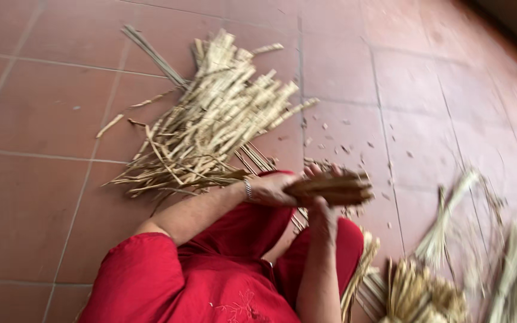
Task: The person sits on the floor and trims the ends of bundles of dried plant stalks with scissors, cutting off uneven tips and discarding scraps. They gather trimmed stalks into bundles and set the finished bundles aside with other completed piles.
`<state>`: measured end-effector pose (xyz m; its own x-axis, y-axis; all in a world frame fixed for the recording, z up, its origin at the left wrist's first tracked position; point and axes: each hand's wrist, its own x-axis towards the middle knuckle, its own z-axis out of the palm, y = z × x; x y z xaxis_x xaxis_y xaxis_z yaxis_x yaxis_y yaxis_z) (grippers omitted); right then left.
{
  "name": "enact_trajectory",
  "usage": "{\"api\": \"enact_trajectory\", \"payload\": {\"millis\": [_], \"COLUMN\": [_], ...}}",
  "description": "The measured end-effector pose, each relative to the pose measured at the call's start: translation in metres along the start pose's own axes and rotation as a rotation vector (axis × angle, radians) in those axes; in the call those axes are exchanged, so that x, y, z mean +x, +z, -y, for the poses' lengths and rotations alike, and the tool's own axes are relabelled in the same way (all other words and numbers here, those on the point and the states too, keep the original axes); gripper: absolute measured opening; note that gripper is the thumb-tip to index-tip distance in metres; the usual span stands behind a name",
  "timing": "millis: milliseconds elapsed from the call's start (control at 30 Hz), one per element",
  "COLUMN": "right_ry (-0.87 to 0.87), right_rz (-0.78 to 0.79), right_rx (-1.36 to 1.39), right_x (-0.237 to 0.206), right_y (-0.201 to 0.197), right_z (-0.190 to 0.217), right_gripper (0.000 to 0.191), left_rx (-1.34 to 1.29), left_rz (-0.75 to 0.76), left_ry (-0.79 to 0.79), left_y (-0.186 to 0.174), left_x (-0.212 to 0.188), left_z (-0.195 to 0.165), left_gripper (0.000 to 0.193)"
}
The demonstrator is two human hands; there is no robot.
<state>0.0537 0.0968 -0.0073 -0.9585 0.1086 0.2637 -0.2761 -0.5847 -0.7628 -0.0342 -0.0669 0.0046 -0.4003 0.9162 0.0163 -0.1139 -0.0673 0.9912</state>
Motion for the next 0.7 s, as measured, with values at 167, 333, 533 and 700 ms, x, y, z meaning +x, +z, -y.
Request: {"api": "enact_trajectory", "payload": {"millis": [167, 333, 533, 700], "right_ry": [0.047, 0.058, -0.027, 0.071], "right_rz": [0.183, 0.146, -0.144, -0.258], "right_rx": [0.125, -0.043, 0.215, 0.08], "right_x": [0.002, 0.004, 0.006, 0.007], "right_y": [0.022, 0.009, -0.009, 0.0], "right_z": [0.027, 0.014, -0.012, -0.018], "right_gripper": [0.114, 0.081, 0.015, 0.034], "left_rx": [0.788, 0.967, 0.974, 1.311], "left_rz": [0.105, 0.084, -0.128, -0.419], "left_ry": [-0.166, -0.253, -0.223, 0.161], "left_y": [-0.008, -0.004, 0.005, 0.029], "left_x": [0.006, 0.001, -0.002, 0.007], "left_z": [0.002, -0.007, -0.025, -0.018], "left_gripper": [0.065, 0.049, 0.098, 0.139]}}
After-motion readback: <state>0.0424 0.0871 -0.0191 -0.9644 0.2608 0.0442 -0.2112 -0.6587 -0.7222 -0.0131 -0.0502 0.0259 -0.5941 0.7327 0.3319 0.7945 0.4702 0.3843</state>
